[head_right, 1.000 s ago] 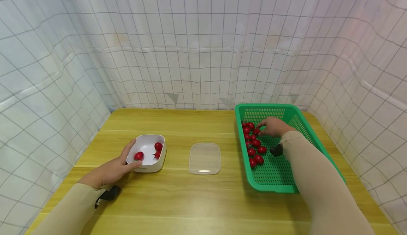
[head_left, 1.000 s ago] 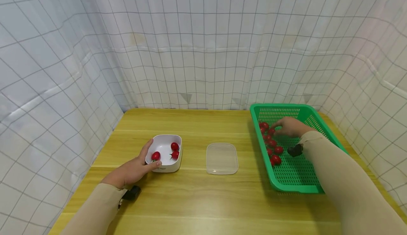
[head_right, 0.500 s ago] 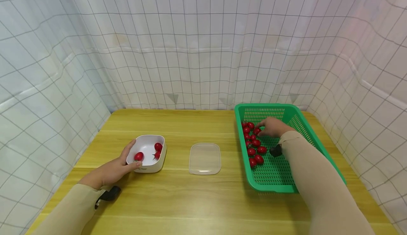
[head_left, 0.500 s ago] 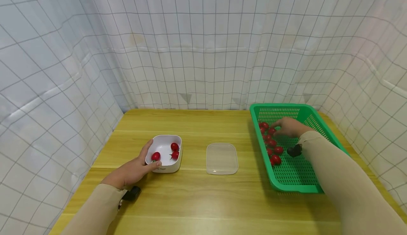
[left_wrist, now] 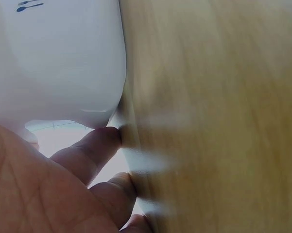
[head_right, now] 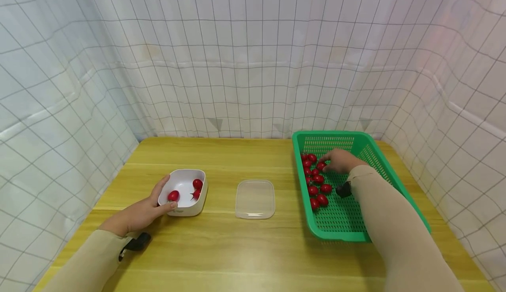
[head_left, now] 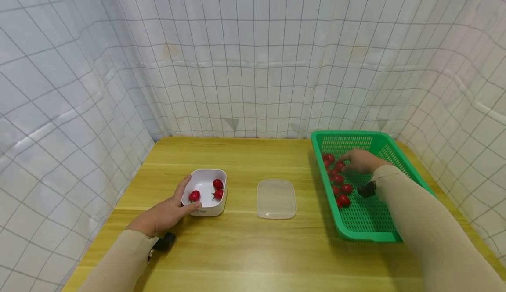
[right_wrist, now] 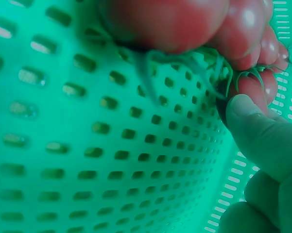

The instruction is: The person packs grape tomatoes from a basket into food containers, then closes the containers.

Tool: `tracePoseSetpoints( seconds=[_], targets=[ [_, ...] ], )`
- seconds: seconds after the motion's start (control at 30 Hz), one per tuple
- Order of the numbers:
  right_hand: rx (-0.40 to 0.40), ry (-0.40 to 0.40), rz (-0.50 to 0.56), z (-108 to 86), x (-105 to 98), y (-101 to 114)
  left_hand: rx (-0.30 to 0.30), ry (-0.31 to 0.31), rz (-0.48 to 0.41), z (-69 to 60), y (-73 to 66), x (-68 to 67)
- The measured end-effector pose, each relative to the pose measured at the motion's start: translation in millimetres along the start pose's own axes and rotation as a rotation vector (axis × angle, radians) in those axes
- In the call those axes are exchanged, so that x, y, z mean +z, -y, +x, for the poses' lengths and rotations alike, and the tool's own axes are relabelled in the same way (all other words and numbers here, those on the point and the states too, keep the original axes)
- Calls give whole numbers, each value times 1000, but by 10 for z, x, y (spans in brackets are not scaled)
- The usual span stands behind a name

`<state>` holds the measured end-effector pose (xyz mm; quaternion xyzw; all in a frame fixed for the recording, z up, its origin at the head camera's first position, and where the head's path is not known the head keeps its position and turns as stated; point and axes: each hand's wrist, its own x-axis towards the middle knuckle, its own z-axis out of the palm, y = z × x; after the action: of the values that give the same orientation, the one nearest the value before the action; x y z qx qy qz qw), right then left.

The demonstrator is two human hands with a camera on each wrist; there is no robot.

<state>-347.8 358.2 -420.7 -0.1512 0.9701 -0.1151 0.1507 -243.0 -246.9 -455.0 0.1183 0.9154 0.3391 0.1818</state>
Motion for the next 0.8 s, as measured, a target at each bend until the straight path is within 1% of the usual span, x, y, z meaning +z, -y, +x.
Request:
tracePoseSetpoints(
  seconds=[0.23,0.5,0.8],
  targets=[
    [7,8,5,10,14,-15,5,-1,-38,2,16,4],
    [18,6,20,9,13,-42,0,-1,-38,6,19,11],
    [29,1,16,-4,8,-16,-9,-5,-50,3,7,14]
  ],
)
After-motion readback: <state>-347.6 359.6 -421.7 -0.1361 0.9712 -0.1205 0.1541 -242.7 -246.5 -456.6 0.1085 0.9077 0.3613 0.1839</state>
